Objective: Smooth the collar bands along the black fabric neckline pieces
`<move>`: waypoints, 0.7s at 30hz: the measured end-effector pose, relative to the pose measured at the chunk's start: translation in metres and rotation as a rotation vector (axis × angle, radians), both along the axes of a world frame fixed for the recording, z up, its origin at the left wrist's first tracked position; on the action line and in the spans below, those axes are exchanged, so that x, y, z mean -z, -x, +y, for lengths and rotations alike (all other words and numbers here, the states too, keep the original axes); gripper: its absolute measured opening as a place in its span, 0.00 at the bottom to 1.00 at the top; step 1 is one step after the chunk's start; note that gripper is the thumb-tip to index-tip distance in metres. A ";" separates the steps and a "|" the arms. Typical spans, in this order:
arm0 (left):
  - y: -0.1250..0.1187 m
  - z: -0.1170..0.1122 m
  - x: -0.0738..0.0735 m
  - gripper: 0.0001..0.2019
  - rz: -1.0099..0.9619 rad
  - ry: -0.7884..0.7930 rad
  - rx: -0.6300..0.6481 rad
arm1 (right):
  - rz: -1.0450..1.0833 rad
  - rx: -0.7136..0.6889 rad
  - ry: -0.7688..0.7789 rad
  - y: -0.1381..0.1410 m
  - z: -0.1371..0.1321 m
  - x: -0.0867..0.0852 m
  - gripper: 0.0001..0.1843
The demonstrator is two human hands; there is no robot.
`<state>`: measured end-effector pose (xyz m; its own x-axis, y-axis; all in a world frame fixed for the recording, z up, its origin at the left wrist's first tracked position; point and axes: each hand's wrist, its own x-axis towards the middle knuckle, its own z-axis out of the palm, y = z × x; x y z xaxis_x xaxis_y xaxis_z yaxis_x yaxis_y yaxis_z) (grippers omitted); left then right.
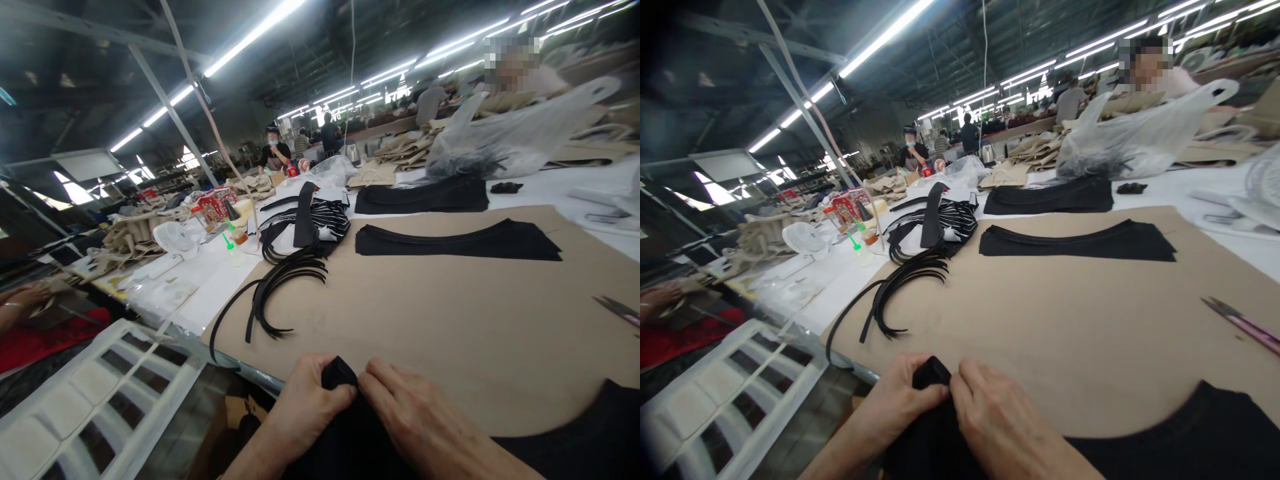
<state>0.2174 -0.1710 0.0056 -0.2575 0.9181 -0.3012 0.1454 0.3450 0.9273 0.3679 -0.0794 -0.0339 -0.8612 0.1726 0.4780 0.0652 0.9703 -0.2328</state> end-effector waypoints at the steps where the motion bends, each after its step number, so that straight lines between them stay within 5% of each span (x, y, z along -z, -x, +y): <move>1: -0.001 0.001 0.000 0.07 0.010 0.004 0.002 | -0.004 0.005 -0.012 0.000 0.000 -0.001 0.18; 9: -0.004 0.005 0.000 0.06 -0.022 0.008 -0.009 | 0.043 0.029 -0.065 0.000 0.000 0.002 0.16; 21: -0.005 0.007 0.005 0.07 -0.183 0.063 -0.090 | 0.029 -0.042 0.244 -0.005 0.008 0.005 0.11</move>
